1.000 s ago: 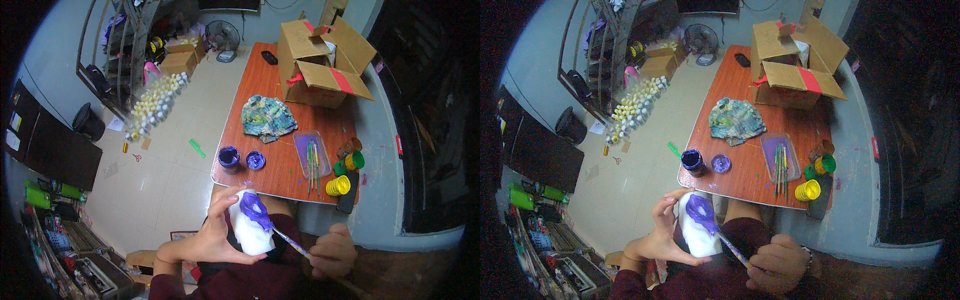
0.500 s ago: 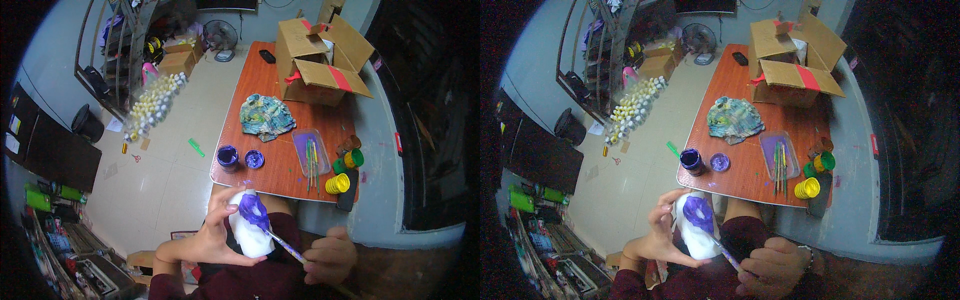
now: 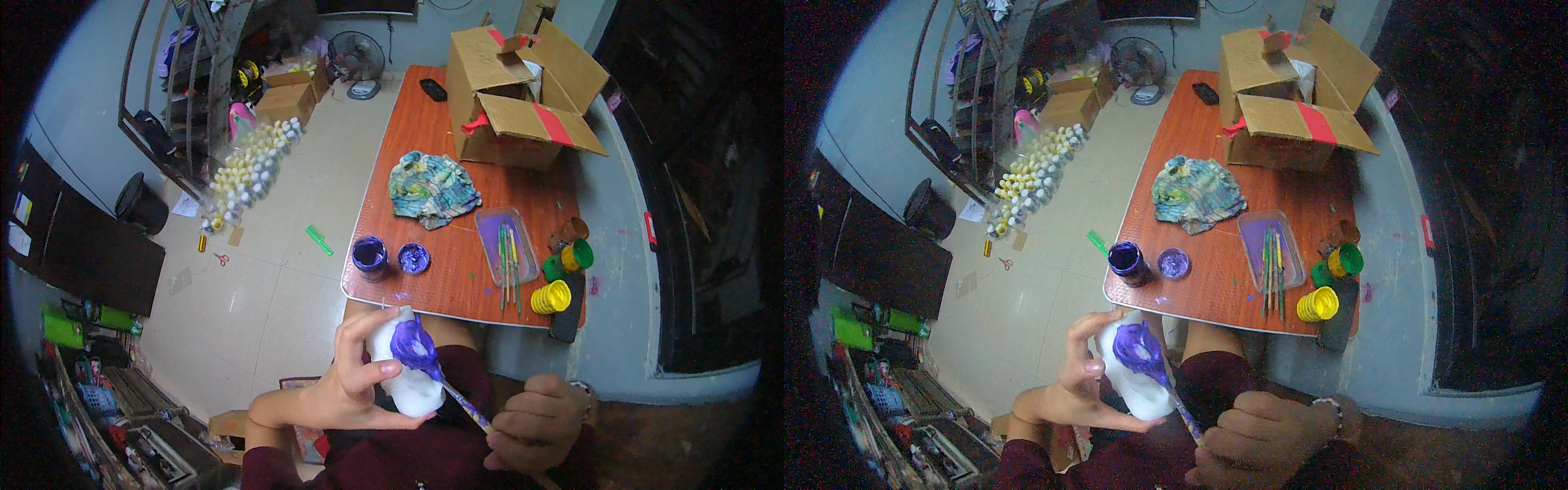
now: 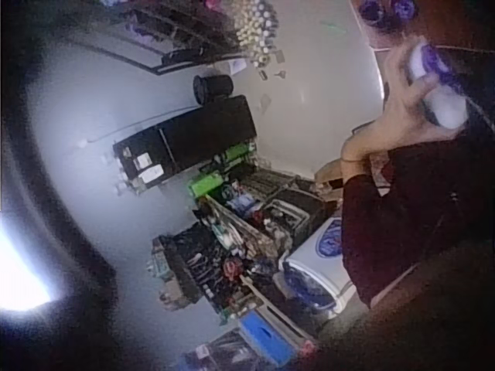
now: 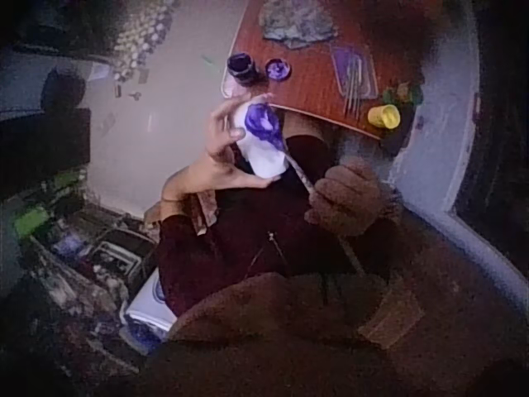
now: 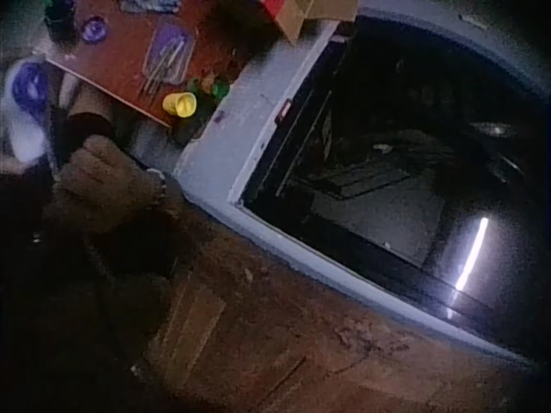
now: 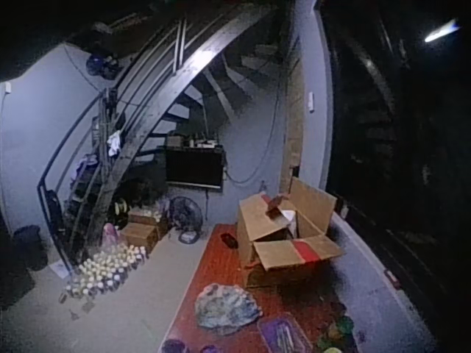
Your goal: The person paints a small white decorative object with purple paint using a brush. They repeatedly dip the brush into a purple paint container and apply paint to the object's surface while holding it in their lap.
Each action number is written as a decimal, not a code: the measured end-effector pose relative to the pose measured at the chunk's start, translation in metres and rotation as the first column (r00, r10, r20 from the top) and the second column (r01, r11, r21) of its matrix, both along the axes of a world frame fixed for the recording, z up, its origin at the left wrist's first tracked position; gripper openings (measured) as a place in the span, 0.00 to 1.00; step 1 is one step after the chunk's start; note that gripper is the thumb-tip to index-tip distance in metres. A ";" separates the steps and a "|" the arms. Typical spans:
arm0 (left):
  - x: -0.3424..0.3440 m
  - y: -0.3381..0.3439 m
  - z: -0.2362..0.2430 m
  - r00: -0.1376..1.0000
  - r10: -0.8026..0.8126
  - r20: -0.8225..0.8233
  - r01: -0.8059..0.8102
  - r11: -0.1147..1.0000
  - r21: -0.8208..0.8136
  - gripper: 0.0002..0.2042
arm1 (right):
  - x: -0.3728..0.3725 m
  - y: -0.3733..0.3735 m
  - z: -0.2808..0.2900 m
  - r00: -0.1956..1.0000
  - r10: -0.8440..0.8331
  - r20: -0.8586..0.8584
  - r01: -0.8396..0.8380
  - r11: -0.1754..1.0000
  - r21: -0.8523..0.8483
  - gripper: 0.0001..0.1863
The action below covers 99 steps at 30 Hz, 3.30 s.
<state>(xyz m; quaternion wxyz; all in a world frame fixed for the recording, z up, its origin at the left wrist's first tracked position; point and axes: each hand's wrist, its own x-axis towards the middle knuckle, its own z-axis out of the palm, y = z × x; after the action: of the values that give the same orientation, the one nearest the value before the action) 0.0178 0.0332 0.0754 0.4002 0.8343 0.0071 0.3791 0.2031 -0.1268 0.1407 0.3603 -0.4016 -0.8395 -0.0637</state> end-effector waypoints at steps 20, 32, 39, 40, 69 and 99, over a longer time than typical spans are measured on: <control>-0.001 0.004 -0.005 0.984 -0.177 0.008 0.173 0.947 -0.272 0.55 | 0.052 0.011 -0.005 0.896 0.221 -0.386 -0.304 0.938 -0.169 0.11; 0.004 -0.018 -0.042 0.773 -0.429 0.467 0.609 0.297 -0.736 0.60 | 0.008 0.034 -0.055 0.390 -0.010 -0.921 -0.186 0.978 -0.090 0.15; 0.008 -0.018 -0.046 0.754 -0.432 0.495 0.624 0.237 -0.744 0.60 | 0.005 0.034 -0.051 0.424 -0.035 -0.905 -0.146 0.984 -0.106 0.15; 0.008 -0.019 -0.045 0.755 -0.428 0.497 0.623 0.232 -0.748 0.59 | 0.005 0.035 -0.050 0.428 -0.028 -0.903 -0.148 0.984 -0.101 0.15; 0.004 -0.025 -0.038 0.877 -0.297 0.378 0.418 0.083 -0.905 0.61 | 0.015 0.025 -0.055 0.610 -0.027 -0.792 -0.035 0.997 -0.061 0.13; 0.006 -0.025 -0.069 0.985 -0.103 0.138 0.108 -0.252 -0.962 0.40 | 0.033 0.011 -0.054 0.191 -0.208 -0.959 0.192 0.966 -0.171 0.12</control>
<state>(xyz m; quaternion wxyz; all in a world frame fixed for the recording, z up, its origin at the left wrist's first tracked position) 0.0236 0.0086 0.0068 0.9336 0.1956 0.2297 0.1930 0.2357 -0.1156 0.0866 0.7900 -0.4606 -0.3719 0.1598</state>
